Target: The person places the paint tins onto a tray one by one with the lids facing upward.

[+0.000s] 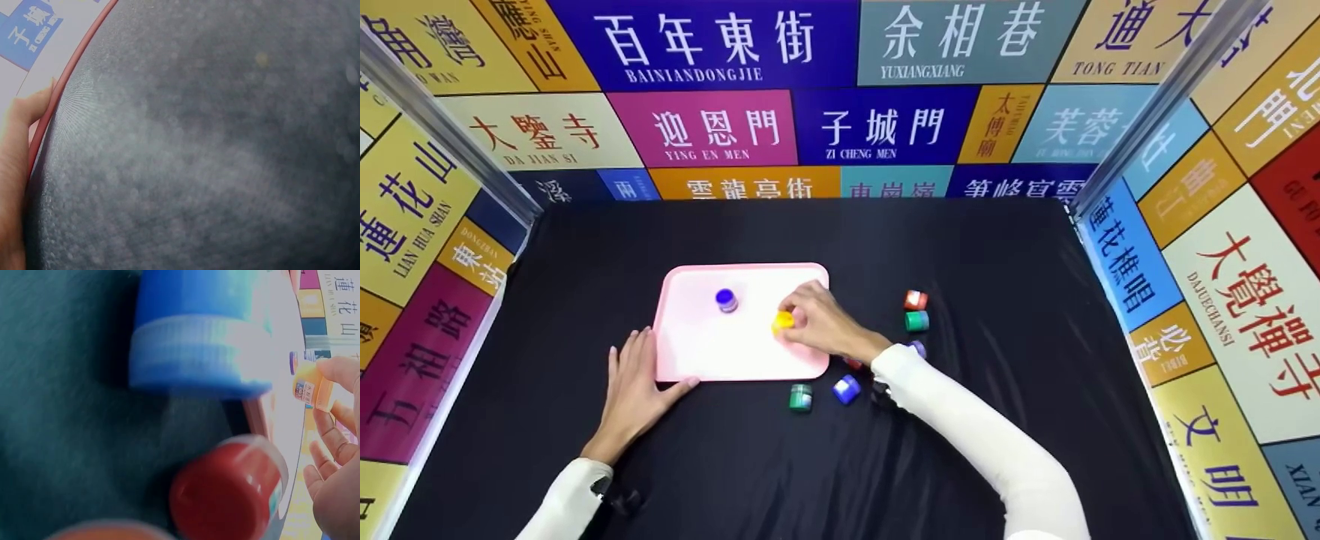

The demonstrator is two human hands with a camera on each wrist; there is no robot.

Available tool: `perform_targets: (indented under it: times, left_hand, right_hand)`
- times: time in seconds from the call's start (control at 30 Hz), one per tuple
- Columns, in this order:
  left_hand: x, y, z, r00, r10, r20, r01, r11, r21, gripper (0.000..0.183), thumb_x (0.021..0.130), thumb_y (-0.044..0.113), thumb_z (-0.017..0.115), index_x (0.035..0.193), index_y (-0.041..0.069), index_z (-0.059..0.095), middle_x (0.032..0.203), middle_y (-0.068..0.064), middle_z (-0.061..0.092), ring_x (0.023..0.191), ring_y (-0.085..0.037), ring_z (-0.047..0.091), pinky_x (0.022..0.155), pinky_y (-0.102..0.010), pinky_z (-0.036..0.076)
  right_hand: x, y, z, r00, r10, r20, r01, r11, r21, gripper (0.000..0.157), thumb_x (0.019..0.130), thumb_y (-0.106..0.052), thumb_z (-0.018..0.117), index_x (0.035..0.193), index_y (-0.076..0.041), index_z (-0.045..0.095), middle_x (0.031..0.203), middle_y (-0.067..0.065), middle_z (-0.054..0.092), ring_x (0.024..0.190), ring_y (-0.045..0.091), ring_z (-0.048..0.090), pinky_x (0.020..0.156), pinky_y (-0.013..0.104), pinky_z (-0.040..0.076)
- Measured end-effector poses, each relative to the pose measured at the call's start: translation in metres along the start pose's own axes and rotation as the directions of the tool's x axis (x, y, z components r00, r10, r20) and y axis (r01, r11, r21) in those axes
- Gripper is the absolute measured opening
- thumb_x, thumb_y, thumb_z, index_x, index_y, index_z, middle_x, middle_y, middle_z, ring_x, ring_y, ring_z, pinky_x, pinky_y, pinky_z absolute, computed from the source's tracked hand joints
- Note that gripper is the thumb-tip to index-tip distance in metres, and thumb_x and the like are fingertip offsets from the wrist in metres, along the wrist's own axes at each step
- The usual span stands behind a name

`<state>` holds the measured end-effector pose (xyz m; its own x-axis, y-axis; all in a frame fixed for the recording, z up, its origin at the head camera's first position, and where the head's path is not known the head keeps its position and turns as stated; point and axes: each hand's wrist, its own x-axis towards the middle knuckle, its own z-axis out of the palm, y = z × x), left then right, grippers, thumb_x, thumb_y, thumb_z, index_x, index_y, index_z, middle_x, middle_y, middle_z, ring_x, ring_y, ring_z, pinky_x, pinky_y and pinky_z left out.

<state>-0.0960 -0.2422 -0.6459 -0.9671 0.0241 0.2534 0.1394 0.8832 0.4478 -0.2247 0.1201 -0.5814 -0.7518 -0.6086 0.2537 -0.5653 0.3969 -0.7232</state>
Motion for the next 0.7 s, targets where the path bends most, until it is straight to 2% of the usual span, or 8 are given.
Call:
perform_targets:
  times: [0.43, 0.7]
  left_hand:
    - [-0.001, 0.0, 0.001, 1.0, 0.011, -0.014, -0.01, 1.0, 0.016, 0.127, 0.083, 0.074, 0.082, 0.166, -0.01, 0.035, 0.171, -0.031, 0.038, 0.163, -0.049, 0.027, 0.133, -0.071, 0.006]
    - [0.0, -0.001, 0.0, 1.0, -0.017, 0.024, 0.017, 1.0, 0.018, 0.127, 0.085, 0.075, 0.08, 0.169, -0.006, 0.031, 0.174, -0.028, 0.036, 0.166, -0.045, 0.023, 0.134, -0.067, 0.001]
  right_hand:
    - [0.008, -0.009, 0.018, 0.998, -0.016, 0.054, 0.018, 1.0, -0.025, 0.031, 0.089, -0.017, 0.091, 0.116, -0.007, 0.08, 0.109, 0.005, 0.075, 0.122, 0.028, 0.055, 0.106, 0.043, 0.047]
    - [0.014, -0.015, 0.027, 0.996, -0.054, 0.075, 0.057, 0.997, -0.047, 0.031, 0.089, -0.017, 0.091, 0.116, -0.006, 0.08, 0.111, 0.005, 0.076, 0.122, 0.029, 0.056, 0.107, 0.045, 0.047]
